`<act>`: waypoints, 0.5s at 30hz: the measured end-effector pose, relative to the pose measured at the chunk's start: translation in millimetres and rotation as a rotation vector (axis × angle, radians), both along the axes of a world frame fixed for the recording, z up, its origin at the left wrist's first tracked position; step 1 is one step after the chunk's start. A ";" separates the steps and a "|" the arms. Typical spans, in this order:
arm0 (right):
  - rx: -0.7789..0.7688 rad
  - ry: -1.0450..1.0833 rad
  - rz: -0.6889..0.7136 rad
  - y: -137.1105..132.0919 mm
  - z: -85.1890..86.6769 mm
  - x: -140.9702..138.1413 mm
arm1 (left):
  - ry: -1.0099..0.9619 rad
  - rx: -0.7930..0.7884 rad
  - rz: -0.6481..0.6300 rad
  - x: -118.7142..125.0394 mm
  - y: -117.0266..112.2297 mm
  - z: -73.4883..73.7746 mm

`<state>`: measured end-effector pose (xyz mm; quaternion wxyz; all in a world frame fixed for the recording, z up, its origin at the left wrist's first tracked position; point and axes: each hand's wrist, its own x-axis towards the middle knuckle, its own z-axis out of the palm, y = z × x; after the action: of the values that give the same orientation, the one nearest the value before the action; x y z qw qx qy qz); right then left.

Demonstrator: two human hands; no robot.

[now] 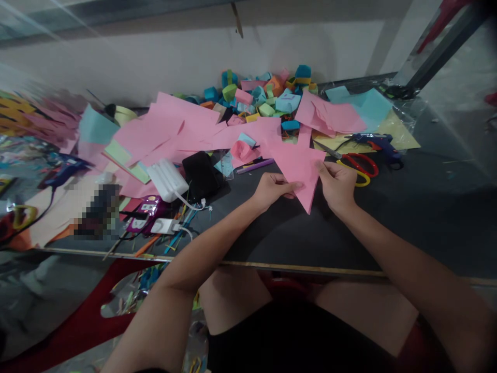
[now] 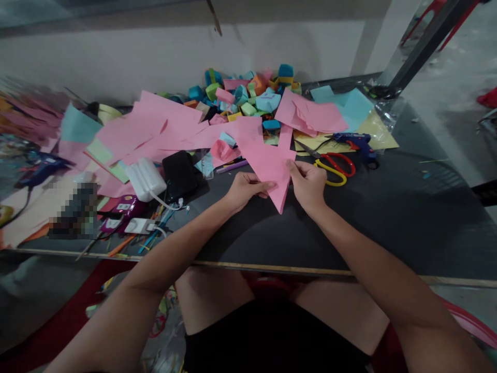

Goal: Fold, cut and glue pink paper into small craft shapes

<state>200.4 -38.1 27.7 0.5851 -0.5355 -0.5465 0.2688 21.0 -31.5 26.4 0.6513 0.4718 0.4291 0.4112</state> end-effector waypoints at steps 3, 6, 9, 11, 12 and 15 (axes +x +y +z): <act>-0.018 0.056 0.003 2.4 -3.9 0.3 | -0.047 0.007 0.049 1.0 1.4 -1.1; -0.037 0.074 0.036 2.3 -3.8 -1.4 | -0.087 0.017 0.113 1.1 3.3 -2.6; -0.027 0.084 0.067 0.0 0.4 -3.7 | -0.066 0.041 0.165 0.0 4.1 -2.2; -0.013 0.089 0.074 -1.5 4.3 -4.6 | -0.033 0.053 0.181 -0.8 3.8 -0.7; -0.009 0.087 0.075 -2.0 6.1 -4.7 | -0.019 0.056 0.185 -1.0 3.5 0.3; -0.025 0.071 0.080 -1.9 9.4 -4.1 | 0.004 0.058 0.192 -1.2 2.6 2.6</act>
<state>196.3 -39.9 37.0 0.5863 -0.5104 -0.5430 0.3176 19.8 -28.9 29.0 0.5939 0.4482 0.4615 0.4830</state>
